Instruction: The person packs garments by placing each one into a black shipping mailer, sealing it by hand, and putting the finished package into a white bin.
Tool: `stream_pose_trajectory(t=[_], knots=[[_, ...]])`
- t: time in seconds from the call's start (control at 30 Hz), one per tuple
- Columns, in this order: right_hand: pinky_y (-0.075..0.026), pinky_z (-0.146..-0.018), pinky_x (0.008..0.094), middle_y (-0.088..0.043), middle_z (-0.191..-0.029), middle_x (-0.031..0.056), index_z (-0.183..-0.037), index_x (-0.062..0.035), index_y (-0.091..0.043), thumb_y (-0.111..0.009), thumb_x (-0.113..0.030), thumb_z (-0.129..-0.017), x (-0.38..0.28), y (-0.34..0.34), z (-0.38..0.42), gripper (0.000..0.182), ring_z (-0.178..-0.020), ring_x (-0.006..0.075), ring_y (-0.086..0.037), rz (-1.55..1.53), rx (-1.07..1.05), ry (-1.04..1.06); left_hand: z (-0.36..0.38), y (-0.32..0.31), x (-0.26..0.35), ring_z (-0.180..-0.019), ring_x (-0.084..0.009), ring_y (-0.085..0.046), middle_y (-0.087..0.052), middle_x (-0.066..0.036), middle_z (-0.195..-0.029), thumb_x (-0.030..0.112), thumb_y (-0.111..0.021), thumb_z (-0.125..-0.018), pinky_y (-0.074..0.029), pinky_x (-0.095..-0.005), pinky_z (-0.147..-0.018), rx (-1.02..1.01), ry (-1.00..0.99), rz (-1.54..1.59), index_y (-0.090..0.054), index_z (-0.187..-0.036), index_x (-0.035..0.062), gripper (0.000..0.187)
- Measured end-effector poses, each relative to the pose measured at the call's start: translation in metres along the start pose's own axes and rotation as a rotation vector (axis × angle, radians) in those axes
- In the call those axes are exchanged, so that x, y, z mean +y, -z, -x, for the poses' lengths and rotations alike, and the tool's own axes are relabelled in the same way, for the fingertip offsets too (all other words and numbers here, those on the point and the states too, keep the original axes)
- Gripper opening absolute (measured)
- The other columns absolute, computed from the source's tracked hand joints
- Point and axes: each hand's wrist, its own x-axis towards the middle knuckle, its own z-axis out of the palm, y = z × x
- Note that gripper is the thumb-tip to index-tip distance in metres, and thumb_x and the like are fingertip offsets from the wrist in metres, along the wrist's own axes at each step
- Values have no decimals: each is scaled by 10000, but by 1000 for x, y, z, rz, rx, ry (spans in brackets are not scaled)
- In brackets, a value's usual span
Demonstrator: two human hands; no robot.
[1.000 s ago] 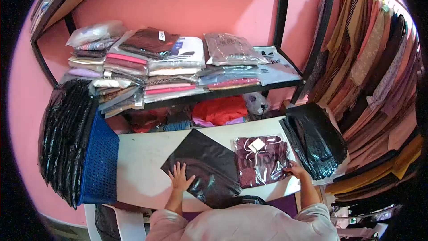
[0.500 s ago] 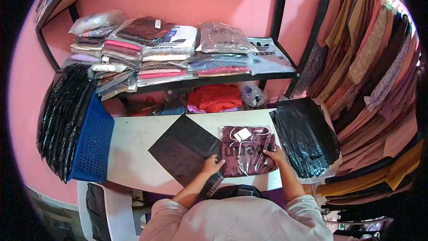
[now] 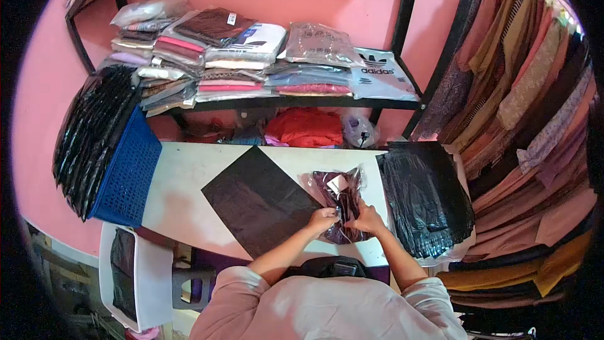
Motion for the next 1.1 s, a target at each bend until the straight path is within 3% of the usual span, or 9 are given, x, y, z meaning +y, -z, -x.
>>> stream_pose_trajectory(t=[0.13,0.3,0.37,0.43,0.5,0.7,0.83,0.97,1.1], knots=[[-232,-932,596,-385,-1182,303,-1304,31,-199,-717,-511,-525,-24,-21,9,1081,-1200,408,-284,105,48,-104,0,-15,4,-802,-147,-565,-612,-83,-935,137,-590,-794,-451,-259,-661,45,-26,2,-551,-1077,-22,327],[-307,-902,570,-374,-1157,281,-1288,25,-203,-714,-435,-576,-5,-46,-6,990,-1100,420,-383,127,219,-119,23,18,-8,-784,-176,-579,-631,-71,-843,278,-540,-825,-446,-287,-669,38,17,-220,-601,-1002,33,309],[-400,-848,497,-396,-1095,276,-1253,2,-217,-742,-353,-557,8,-42,-16,941,-998,430,-466,-63,168,-71,50,43,-20,-832,-235,-578,-613,-104,-827,252,-568,-794,-436,-316,-725,371,-312,-463,-606,-974,22,295],[-450,-783,456,-402,-1068,302,-1181,-9,-225,-762,-286,-532,11,-32,-20,887,-897,445,-515,-94,166,-77,86,65,-30,-912,-282,-542,-582,-128,-905,253,-609,-745,-414,-353,-803,770,-368,-750,-602,-983,29,327],[-452,-773,455,-433,-1025,312,-1150,-2,-264,-721,-250,-558,18,-31,-22,788,-869,452,-521,-89,243,-36,108,89,-59,-1121,-318,-423,-463,-146,-1219,271,-661,-676,-313,-426,-942,926,-271,-886,-535,-1138,78,517],[-442,-706,481,-514,-892,280,-1113,-9,-323,-583,-146,-606,25,-27,-27,586,-792,444,-535,29,314,-2,140,89,-60,-1266,-343,-237,-267,-148,-1380,360,-655,-670,-155,-515,-1017,654,-79,-1032,-386,-1283,92,721],[-442,-661,489,-571,-774,262,-959,-11,-437,-532,-55,-610,33,-19,-13,364,-719,442,-550,53,434,78,129,88,-63,-1267,-348,-238,-266,-147,-1381,407,-631,-700,-153,-497,-1021,551,-110,-1044,-421,-1271,136,666],[-452,-687,473,-574,-788,274,-1143,-10,-465,-476,-2,-623,52,-16,25,520,-744,421,-564,217,402,21,125,90,-45,-1228,-320,-292,-323,-136,-1341,331,-681,-594,-226,-468,-987,436,-104,-1156,-456,-1237,149,705],[-457,-654,471,-585,-810,238,-1088,-52,-486,-509,-2,-638,62,-18,33,454,-730,401,-573,168,453,-58,126,97,-27,-1211,-316,-305,-306,-151,-1341,274,-687,-559,-252,-445,-969,275,-33,-1243,-410,-1272,155,774]])
